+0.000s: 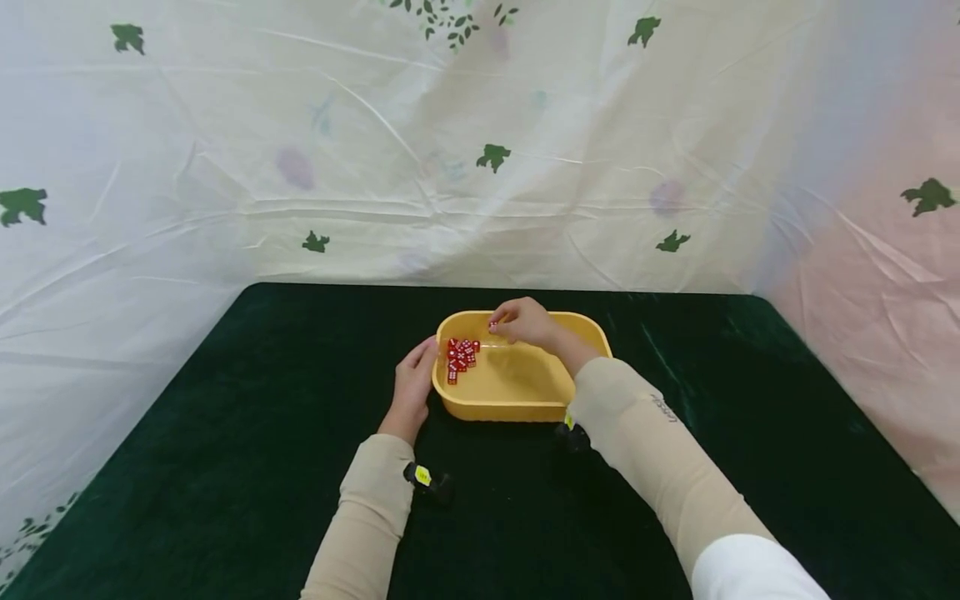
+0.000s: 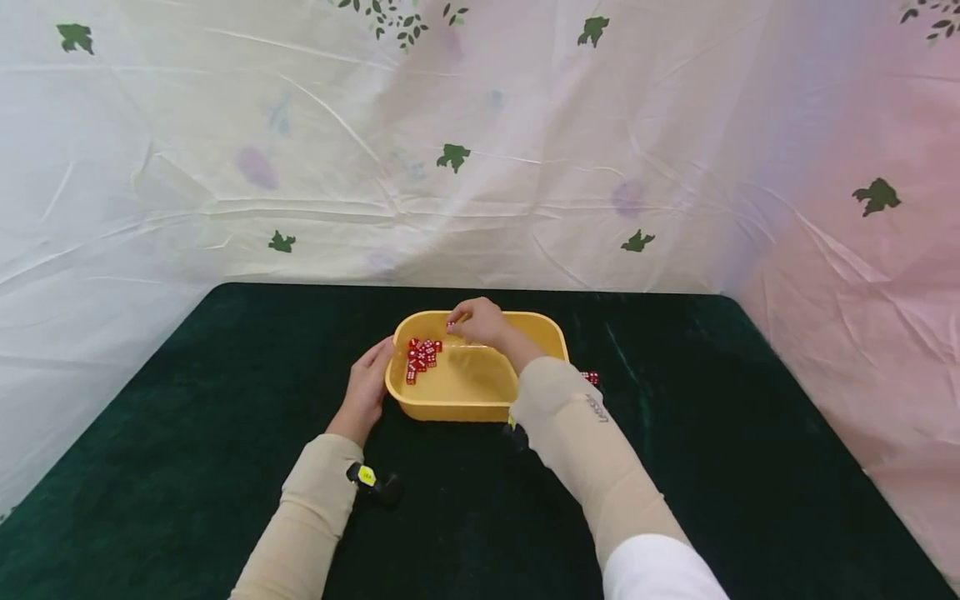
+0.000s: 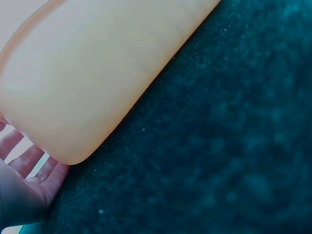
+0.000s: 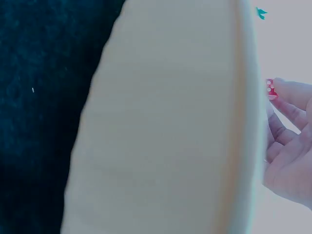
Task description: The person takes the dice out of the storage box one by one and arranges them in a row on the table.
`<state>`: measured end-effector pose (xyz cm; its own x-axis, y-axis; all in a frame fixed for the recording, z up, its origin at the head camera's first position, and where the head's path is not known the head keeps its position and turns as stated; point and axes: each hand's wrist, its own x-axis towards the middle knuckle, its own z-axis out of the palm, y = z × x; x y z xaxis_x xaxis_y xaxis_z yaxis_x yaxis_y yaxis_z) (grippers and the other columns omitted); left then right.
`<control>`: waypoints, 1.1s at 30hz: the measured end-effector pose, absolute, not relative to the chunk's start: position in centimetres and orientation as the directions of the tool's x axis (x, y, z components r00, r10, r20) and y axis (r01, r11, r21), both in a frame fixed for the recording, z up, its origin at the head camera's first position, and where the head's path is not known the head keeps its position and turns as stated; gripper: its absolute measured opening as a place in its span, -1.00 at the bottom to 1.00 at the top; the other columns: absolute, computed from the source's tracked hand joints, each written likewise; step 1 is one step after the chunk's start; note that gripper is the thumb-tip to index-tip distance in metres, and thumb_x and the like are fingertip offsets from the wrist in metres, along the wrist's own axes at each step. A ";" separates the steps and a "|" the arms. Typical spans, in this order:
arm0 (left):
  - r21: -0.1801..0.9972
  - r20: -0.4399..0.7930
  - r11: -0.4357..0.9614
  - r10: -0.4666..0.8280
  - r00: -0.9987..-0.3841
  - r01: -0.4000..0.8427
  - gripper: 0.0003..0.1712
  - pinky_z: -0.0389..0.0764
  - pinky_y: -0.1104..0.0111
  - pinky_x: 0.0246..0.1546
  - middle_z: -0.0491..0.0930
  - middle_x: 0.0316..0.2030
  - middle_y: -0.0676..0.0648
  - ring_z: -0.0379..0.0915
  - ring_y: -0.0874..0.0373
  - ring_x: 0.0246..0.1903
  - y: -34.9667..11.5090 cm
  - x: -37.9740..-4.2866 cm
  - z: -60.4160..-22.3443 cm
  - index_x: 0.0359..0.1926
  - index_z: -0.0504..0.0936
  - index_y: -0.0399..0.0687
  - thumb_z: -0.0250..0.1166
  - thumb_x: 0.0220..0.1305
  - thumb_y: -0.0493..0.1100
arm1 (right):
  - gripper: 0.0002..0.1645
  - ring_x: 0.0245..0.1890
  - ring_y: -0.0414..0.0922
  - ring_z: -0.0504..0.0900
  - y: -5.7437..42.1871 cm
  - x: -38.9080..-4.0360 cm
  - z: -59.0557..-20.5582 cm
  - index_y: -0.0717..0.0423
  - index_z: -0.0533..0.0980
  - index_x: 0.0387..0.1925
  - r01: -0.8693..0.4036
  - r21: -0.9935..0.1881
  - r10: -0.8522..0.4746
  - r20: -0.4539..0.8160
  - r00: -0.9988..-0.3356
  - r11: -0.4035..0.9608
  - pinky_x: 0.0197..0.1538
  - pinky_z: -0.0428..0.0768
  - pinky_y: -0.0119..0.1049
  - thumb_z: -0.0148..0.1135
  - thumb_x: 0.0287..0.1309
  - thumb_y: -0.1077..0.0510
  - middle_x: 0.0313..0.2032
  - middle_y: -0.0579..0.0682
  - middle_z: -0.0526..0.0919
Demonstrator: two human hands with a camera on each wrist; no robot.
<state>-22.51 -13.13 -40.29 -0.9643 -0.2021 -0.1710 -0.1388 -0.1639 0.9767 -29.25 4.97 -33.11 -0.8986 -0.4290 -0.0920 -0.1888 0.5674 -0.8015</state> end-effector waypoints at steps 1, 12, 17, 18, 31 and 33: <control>0.977 -0.171 -0.164 -0.201 -0.965 -0.139 -0.44 0.29 0.29 0.01 0.29 0.09 0.02 0.18 0.16 0.06 -13.1 -22.5 -40.3 0.10 0.37 0.08 0.05 0.12 0.19 | -0.81 -0.48 -0.03 0.46 5.2 -29.2 -32.9 0.25 0.52 -0.30 -0.191 -0.799 -0.426 -0.089 -0.900 0.570 -0.22 0.45 -0.03 0.17 0.02 0.22 -0.40 0.10 0.53; 0.974 -0.181 -0.170 -0.197 -0.963 -0.148 -0.46 0.29 0.31 0.01 0.29 0.09 0.03 0.18 0.17 0.06 -13.0 -22.5 -40.4 0.11 0.36 0.08 0.03 0.14 0.18 | -0.75 -0.22 0.13 0.45 7.9 -29.2 -30.6 0.30 0.47 -0.22 -0.219 -0.809 -0.444 -0.057 -0.894 0.546 -0.14 0.45 -0.07 0.09 0.10 0.19 -0.23 0.25 0.51; 0.975 -0.182 -0.166 -0.201 -0.963 -0.149 -0.46 0.27 0.32 0.02 0.29 0.09 0.03 0.17 0.18 0.07 -13.0 -22.6 -40.3 0.11 0.36 0.08 0.01 0.15 0.18 | -0.73 -0.20 0.13 0.42 9.6 -29.0 -29.8 0.28 0.45 -0.19 -0.207 -0.819 -0.427 -0.051 -0.903 0.535 -0.12 0.44 -0.07 0.09 0.11 0.18 -0.21 0.25 0.47; 0.975 -0.181 -0.163 -0.200 -0.963 -0.149 -0.46 0.27 0.31 0.03 0.28 0.10 0.03 0.16 0.17 0.07 -13.0 -22.6 -40.3 0.11 0.35 0.08 0.01 0.16 0.18 | -0.73 -0.19 0.13 0.41 10.0 -29.0 -29.7 0.27 0.45 -0.19 -0.208 -0.818 -0.423 -0.047 -0.905 0.537 -0.12 0.44 -0.07 0.09 0.11 0.18 -0.21 0.25 0.47; 0.974 -0.190 -0.158 -0.199 -0.961 -0.160 -0.44 0.26 0.30 0.03 0.27 0.11 0.02 0.15 0.16 0.08 -13.1 -22.5 -40.3 0.12 0.34 0.07 0.00 0.15 0.19 | -0.64 -0.21 0.14 0.41 16.0 -28.1 -29.4 0.28 0.41 -0.12 -0.179 -0.791 -0.346 -0.044 -0.937 0.585 -0.15 0.46 -0.17 0.04 0.15 0.09 -0.20 0.17 0.48; 0.976 -0.185 -0.153 -0.199 -0.962 -0.156 -0.44 0.26 0.29 0.04 0.27 0.11 0.02 0.15 0.16 0.09 -13.1 -22.5 -40.3 0.13 0.34 0.08 -0.01 0.15 0.20 | -0.63 -0.21 0.12 0.41 17.1 -27.9 -29.6 0.28 0.41 -0.12 -0.169 -0.785 -0.327 -0.045 -0.944 0.596 -0.16 0.46 -0.22 0.03 0.15 0.07 -0.19 0.17 0.48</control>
<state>-22.47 -13.10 -40.31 -0.9623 -0.1994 -0.1852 -0.1562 -0.1525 0.9759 -27.88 17.05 -29.63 -0.9441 -0.3267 -0.0449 -0.1690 0.5963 -0.7848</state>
